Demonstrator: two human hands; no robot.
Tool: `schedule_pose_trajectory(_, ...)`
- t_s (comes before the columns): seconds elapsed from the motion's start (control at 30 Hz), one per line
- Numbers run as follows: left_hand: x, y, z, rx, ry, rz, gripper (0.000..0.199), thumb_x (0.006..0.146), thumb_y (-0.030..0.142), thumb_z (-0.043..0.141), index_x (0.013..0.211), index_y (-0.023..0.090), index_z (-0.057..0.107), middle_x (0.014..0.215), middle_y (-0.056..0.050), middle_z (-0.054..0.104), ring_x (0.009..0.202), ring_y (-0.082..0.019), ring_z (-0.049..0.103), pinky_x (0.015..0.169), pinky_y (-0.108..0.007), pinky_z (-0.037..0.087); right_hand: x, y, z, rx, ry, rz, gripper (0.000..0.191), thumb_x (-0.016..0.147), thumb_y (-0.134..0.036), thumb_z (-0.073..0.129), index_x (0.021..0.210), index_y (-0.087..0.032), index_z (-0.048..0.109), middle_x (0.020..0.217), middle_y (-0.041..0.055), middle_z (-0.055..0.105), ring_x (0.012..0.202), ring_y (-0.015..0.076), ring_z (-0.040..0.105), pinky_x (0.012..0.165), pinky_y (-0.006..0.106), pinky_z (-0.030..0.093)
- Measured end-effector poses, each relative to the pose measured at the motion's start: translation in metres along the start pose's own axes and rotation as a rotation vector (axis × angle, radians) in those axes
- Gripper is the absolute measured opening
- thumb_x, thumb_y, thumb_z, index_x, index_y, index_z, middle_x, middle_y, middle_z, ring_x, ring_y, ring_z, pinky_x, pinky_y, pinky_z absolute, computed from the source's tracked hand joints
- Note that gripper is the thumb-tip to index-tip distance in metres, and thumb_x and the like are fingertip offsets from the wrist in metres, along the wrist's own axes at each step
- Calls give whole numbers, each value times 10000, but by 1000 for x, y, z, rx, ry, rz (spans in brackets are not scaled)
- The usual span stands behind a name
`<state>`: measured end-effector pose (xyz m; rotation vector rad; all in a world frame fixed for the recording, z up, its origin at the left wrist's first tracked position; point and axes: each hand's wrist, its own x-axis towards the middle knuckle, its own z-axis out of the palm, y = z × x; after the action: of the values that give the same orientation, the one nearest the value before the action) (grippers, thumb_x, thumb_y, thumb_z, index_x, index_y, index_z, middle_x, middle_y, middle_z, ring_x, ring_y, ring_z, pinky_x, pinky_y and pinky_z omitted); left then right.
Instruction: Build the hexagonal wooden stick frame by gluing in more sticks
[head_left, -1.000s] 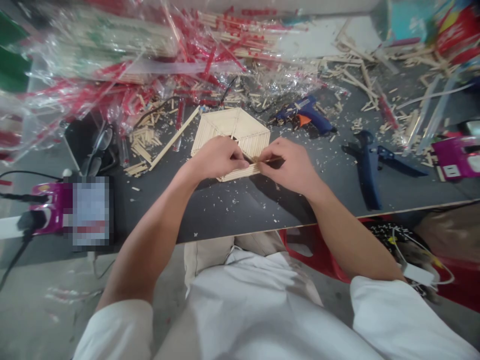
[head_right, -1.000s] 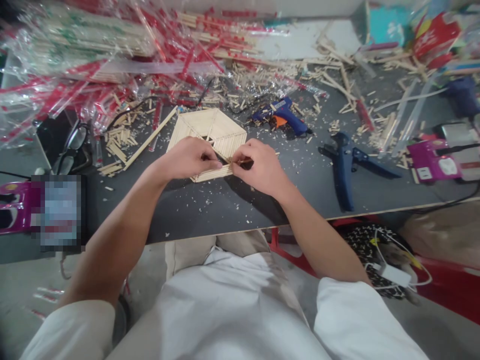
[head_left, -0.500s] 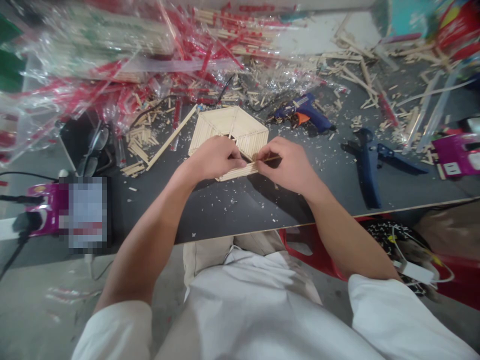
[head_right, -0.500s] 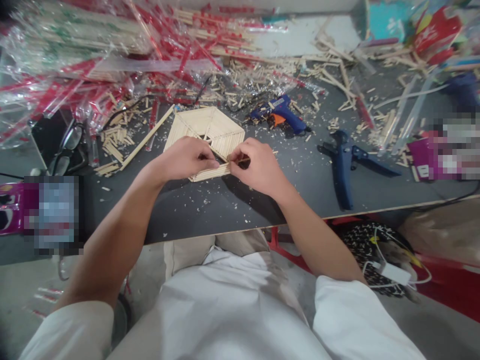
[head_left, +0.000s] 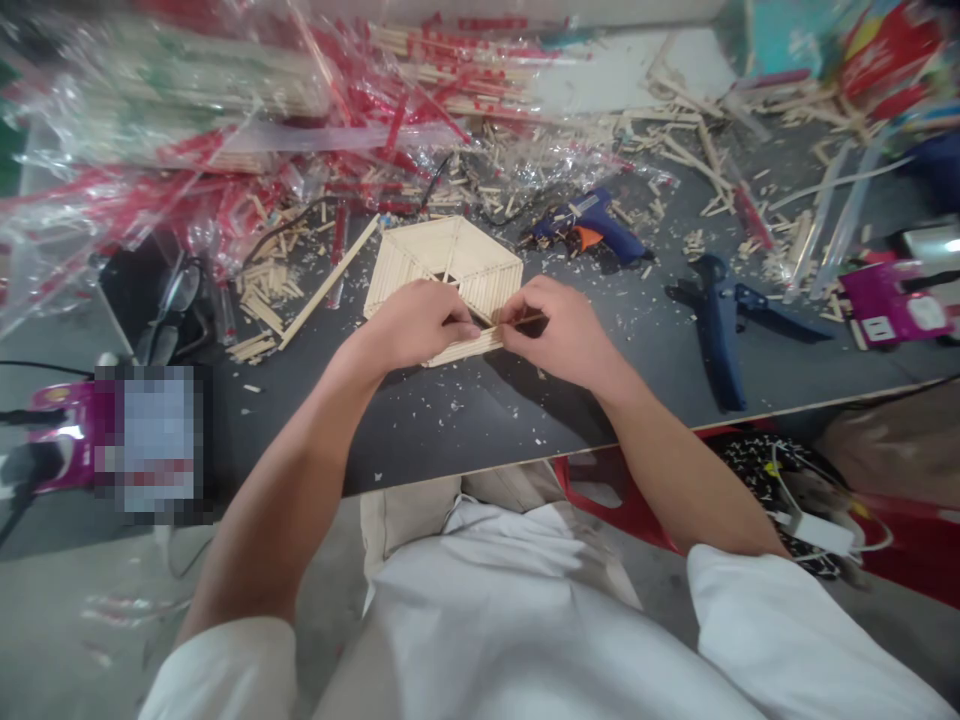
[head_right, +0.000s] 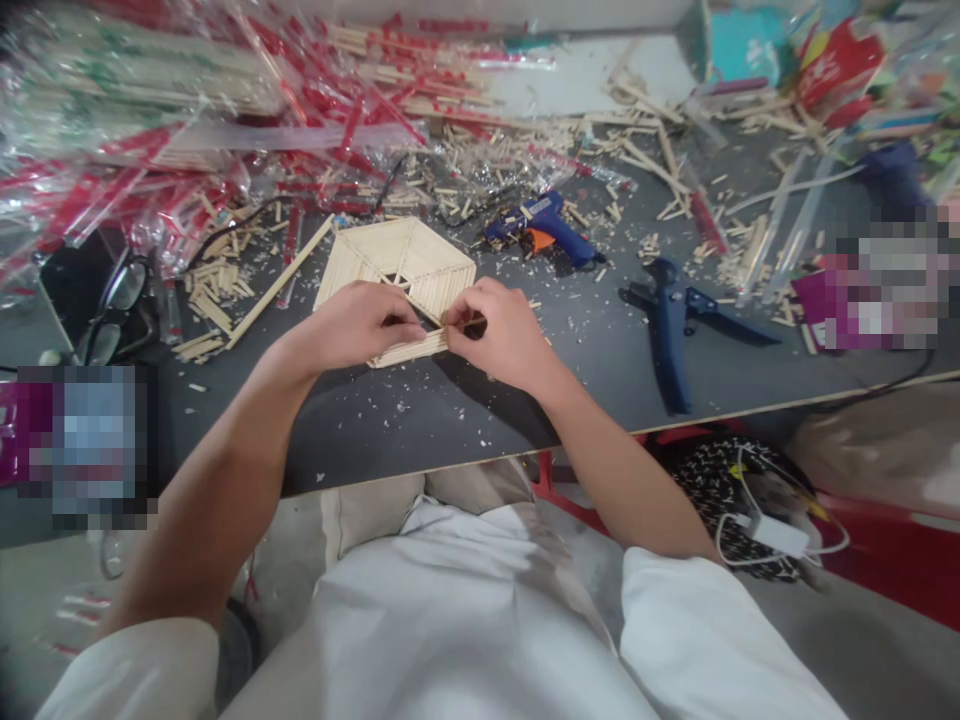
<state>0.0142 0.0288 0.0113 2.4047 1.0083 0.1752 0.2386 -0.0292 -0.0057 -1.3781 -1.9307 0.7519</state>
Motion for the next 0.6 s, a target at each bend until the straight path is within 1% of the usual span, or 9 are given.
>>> schedule_pose_trajectory(0.13, -2, 5, -3, 5, -46, -48, 304, 951, 382, 615, 790, 205, 803, 768, -30, 749, 749, -180, 668, 746, -309, 446, 0, 2, 1, -13, 9, 0, 64, 779, -156, 707, 806, -213, 719, 863, 21, 676, 770, 175, 656, 785, 362, 524)
schedule_pose_trajectory(0.27, -2, 6, -3, -10, -31, -65, 296, 944, 386, 619, 810, 205, 812, 791, -35, 754, 759, -186, 665, 772, -323, 471, 0, 2, 2, -12, 11, 0, 62, 788, -161, 715, 813, -215, 728, 878, 27, 680, 770, 176, 658, 784, 364, 529)
schedule_pose_trajectory(0.4, -4, 5, -4, 14, -26, -33, 301, 961, 388, 617, 861, 202, 831, 868, -49, 774, 807, -195, 674, 803, -325, 498, 0, 3, 2, -12, -5, 12, 64, 798, -163, 724, 820, -222, 727, 887, 29, 681, 786, 183, 664, 790, 367, 532)
schedule_pose_trajectory(0.5, -8, 6, -4, 10, -18, 3, 281, 963, 388, 643, 885, 207, 844, 866, -47, 767, 807, -192, 673, 821, -322, 513, 1, 4, 2, -30, 1, 14, 64, 796, -166, 739, 820, -226, 737, 883, 25, 689, 790, 186, 662, 802, 372, 518)
schedule_pose_trajectory(0.6, -11, 7, -2, -18, 22, 3, 236, 940, 366, 689, 881, 202, 847, 853, -44, 763, 810, -190, 678, 818, -320, 516, 0, 6, 2, -30, 7, 11, 80, 811, -175, 743, 858, -230, 777, 903, 26, 704, 784, 185, 664, 805, 373, 508)
